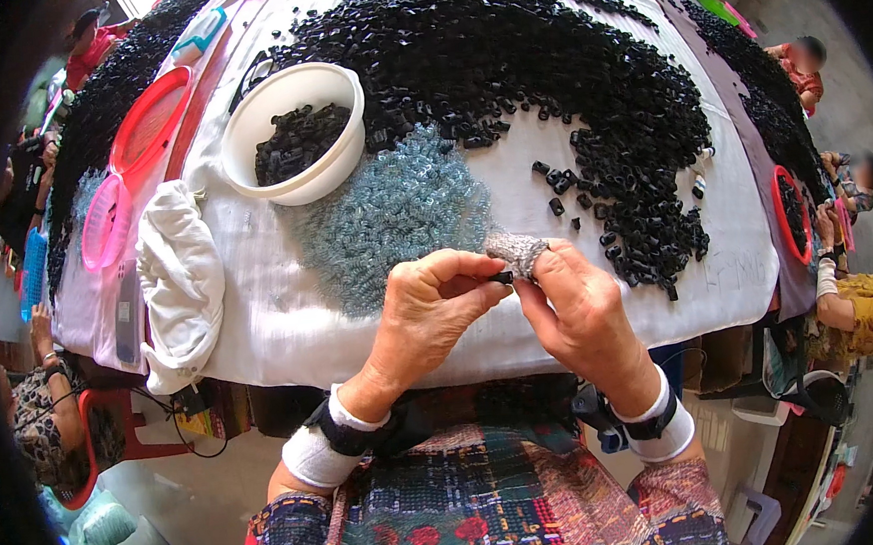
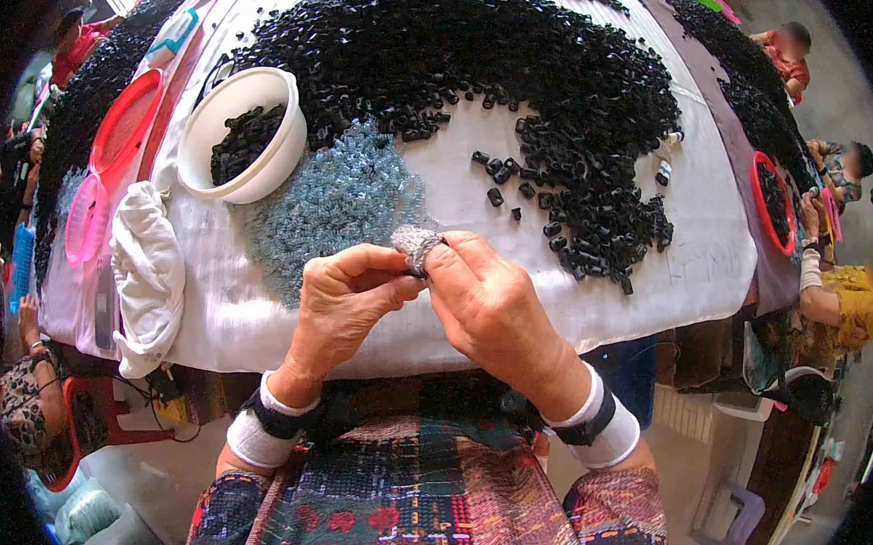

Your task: The recorder is manually assembling or sorting small black components on a table covered with numerous parts.

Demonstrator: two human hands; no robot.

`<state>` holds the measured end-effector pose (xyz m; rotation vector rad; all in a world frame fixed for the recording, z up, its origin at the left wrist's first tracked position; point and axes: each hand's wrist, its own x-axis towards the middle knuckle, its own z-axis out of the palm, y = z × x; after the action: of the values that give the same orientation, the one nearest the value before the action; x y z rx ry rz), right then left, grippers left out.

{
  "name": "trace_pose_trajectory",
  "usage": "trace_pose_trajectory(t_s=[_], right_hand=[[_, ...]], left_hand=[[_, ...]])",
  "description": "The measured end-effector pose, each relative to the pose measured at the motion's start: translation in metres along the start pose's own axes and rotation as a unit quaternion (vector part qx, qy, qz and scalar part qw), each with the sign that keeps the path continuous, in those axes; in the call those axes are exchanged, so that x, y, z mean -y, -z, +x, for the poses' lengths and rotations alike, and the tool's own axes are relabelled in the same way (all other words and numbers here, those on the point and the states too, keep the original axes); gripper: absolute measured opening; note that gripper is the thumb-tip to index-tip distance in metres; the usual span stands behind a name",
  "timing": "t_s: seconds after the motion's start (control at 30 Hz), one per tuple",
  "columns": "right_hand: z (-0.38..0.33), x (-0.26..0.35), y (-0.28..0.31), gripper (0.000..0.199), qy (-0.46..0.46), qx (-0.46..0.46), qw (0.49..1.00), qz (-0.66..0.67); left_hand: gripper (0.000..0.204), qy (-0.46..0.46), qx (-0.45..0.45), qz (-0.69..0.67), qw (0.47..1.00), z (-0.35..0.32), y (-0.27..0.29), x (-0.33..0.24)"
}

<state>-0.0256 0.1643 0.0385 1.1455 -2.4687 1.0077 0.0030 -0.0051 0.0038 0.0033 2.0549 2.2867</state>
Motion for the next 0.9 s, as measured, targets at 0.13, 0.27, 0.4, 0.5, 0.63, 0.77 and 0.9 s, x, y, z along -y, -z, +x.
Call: trace_pose_trajectory(t_s=[0.13, 0.27, 0.4, 0.5, 0.63, 0.77, 0.9], right_hand=[[-0.004, -0.001, -0.002, 0.026, -0.046, -0.053, 0.996, 0.058], [-0.009, -0.005, -0.01, 0.025, -0.073, -0.125, 0.982, 0.123], [-0.007, -0.004, -0.012, 0.026, -0.07, -0.135, 0.98, 0.129], [-0.005, -0.004, -0.012, 0.024, -0.049, -0.107, 0.988, 0.1], [-0.008, -0.008, -0.017, 0.024, -0.042, -0.117, 0.991, 0.052], [0.0, -0.003, -0.011, 0.024, 0.029, -0.077, 0.997, -0.015], [-0.005, -0.005, -0.011, 0.024, 0.008, -0.055, 0.998, -0.002]], left_hand=[[0.022, 0.066, 0.031, -0.097, 0.993, 0.002, 0.005, 0.0], [0.022, 0.084, 0.047, -0.173, 0.98, 0.002, 0.004, -0.002], [0.02, 0.095, 0.05, -0.181, 0.978, 0.004, 0.003, -0.002], [0.02, 0.078, 0.043, -0.17, 0.981, 0.004, 0.003, 0.003], [0.02, 0.085, 0.031, -0.176, 0.98, 0.006, 0.002, 0.003], [0.02, 0.064, 0.011, -0.132, 0.989, 0.005, 0.003, 0.009], [0.02, 0.069, 0.004, -0.131, 0.989, 0.006, 0.004, 0.009]])
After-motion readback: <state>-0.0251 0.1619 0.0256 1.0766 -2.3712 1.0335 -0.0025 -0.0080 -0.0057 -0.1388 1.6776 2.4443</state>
